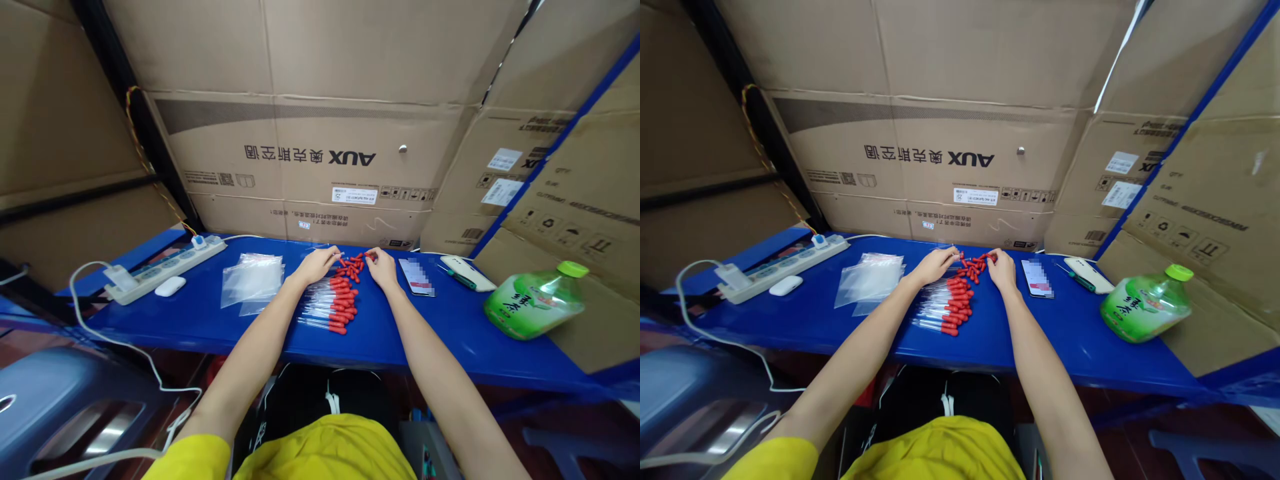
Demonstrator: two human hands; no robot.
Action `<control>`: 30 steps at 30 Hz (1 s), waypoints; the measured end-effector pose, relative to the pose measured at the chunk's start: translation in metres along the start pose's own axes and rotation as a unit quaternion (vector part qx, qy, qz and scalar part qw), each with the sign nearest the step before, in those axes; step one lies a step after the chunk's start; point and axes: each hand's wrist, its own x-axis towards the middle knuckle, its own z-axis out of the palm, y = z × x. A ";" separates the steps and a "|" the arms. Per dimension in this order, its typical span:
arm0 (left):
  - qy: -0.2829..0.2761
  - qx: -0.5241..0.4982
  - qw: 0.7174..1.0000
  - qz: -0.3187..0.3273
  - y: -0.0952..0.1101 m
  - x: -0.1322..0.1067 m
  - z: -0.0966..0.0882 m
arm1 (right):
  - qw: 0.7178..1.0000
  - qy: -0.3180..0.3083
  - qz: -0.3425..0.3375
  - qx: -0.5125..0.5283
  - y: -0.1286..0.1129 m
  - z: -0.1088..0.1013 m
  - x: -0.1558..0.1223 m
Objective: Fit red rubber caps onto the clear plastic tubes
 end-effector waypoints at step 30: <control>0.017 0.033 0.999 0.002 0.013 -0.003 -0.008 | 0.990 0.048 -0.048 0.125 -0.031 -0.016 0.000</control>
